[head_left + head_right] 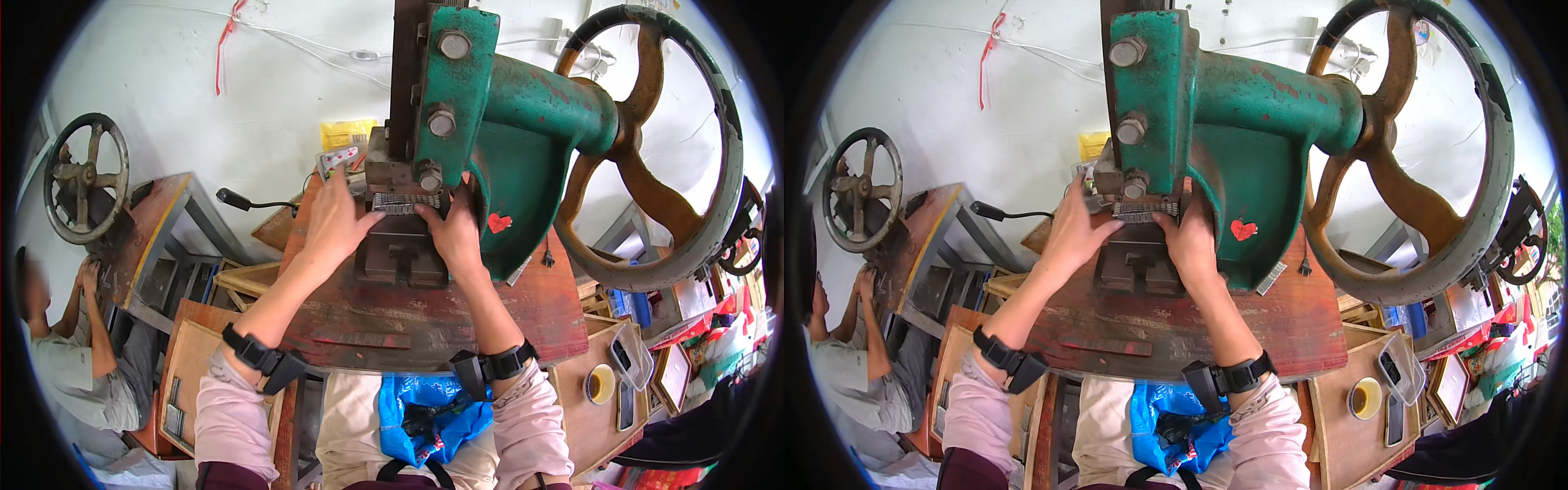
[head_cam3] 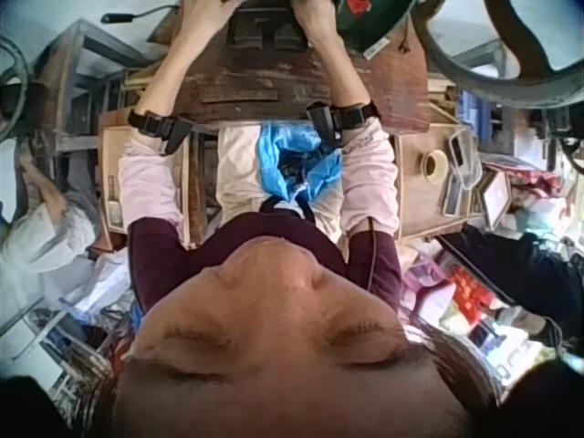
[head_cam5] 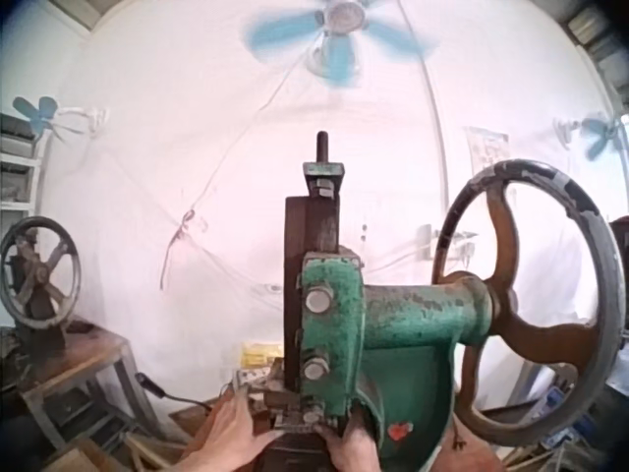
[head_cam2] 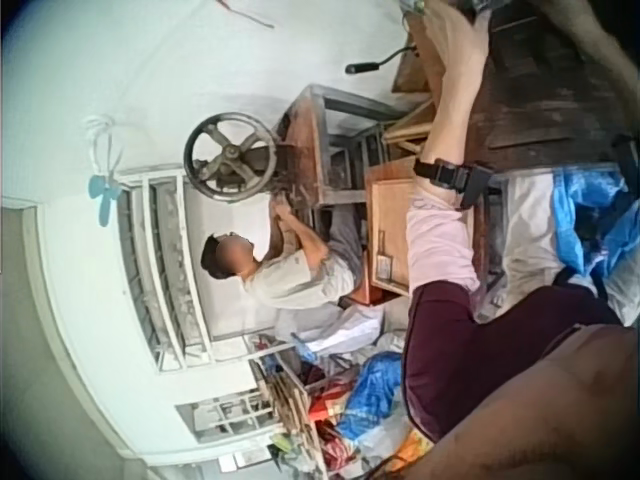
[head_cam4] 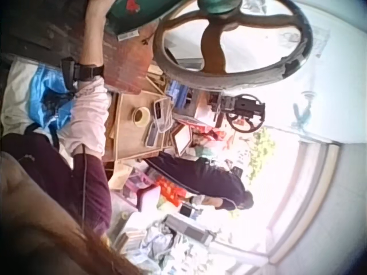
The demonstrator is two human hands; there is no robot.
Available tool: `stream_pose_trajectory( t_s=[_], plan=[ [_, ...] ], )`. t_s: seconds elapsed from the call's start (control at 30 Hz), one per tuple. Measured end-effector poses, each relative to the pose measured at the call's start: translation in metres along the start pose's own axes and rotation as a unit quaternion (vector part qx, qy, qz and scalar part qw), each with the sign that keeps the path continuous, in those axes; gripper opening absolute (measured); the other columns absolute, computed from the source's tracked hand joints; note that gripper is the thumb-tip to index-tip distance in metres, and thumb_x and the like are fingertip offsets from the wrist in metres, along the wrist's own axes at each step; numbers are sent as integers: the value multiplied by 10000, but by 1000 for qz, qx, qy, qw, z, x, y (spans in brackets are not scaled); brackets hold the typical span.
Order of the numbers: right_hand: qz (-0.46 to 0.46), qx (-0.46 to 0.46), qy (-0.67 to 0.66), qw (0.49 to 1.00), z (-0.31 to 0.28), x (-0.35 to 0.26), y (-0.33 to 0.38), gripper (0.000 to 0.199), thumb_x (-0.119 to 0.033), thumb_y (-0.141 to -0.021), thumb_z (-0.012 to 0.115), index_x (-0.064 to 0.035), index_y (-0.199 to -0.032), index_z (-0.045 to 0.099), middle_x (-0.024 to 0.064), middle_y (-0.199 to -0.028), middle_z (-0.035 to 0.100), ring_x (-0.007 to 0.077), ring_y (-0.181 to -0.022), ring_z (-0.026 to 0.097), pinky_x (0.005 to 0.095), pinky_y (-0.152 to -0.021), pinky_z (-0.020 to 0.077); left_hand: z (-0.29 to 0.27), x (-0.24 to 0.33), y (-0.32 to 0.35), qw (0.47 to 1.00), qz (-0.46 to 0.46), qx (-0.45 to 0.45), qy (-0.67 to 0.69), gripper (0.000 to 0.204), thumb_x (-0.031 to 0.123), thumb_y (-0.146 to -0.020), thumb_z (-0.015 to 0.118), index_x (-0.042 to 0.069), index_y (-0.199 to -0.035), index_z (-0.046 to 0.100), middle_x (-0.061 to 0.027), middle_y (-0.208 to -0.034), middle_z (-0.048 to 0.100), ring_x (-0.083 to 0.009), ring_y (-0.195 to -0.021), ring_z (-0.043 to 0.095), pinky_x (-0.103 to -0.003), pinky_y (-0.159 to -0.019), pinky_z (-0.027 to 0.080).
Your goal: The recorder is operating a manual mechanical press to cut and process metal strips.
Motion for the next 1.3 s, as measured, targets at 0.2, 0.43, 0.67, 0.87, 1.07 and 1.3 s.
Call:
stream_pose_trajectory(
  t_s=[0.2, 0.43, 0.67, 0.87, 1.07, 1.3],
  plan=[
    [95, -46, 29, 994, 1, 14, 9, 694, -95, -717, 746, 64, -1287, 384, 265, -1234, 481, 404, -1175, 447, 434, -991, 367, -8, -23, 105, 945, -52, -310, 90, 486, 233, -794, 683, -17, -1168, 498, -223, -1125, 552, -364, -1078, 529, -423, -921, 419],
    [71, -58, 18, 996, 3, 7, 8, 566, -52, -765, 666, 106, -1249, 420, 298, -1223, 479, 423, -1176, 441, 436, -998, 367, -20, -4, 159, 949, 166, -255, 84, 365, 205, -800, 679, 22, -1099, 578, -176, -1086, 569, -364, -1012, 530, -427, -874, 428],
    [51, -36, 72, 995, 0, 14, 8, 551, -118, -810, 636, 27, -1290, 407, 265, -1185, 530, 393, -1133, 506, 412, -930, 413, -34, 0, 59, 990, 62, -55, 114, 307, 129, -786, 682, 16, -1060, 602, -142, -954, 594, -338, -881, 565, -396, -762, 457],
    [105, -90, -111, 984, -22, -5, 40, 510, -162, -871, 586, 76, -1280, 396, 293, -1248, 465, 422, -1174, 458, 434, -984, 375, 2, 5, 9, 990, -52, -99, 91, 399, 257, -728, 762, -25, -959, 598, -162, -1029, 604, -325, -867, 594, -368, -785, 469],
    [72, -115, -76, 988, -75, -4, 110, 471, -147, -899, 558, 46, -1297, 398, 258, -1242, 483, 375, -1146, 511, 408, -930, 433, 17, -3, 12, 993, -37, -110, 10, 566, 436, -764, 698, 24, -1139, 594, -193, -1118, 554, -358, -1094, 472, -470, -913, 380],
    [127, -87, 29, 988, -111, 37, 153, 362, -113, -880, 569, 52, -1193, 495, 241, -1150, 532, 384, -1026, 558, 411, -867, 470, 26, -2, 12, 974, -113, -190, -48, 636, 528, -806, 611, 85, -1258, 546, -206, -1299, 427, -404, -1229, 305, -560, -976, 257]
  ],
)
Point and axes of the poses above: each hand's wrist, its own y-axis away from the middle knuckle, its own z-axis out of the palm, x = y × z, the point moved 7 cm from there along -y, towards the middle knuckle
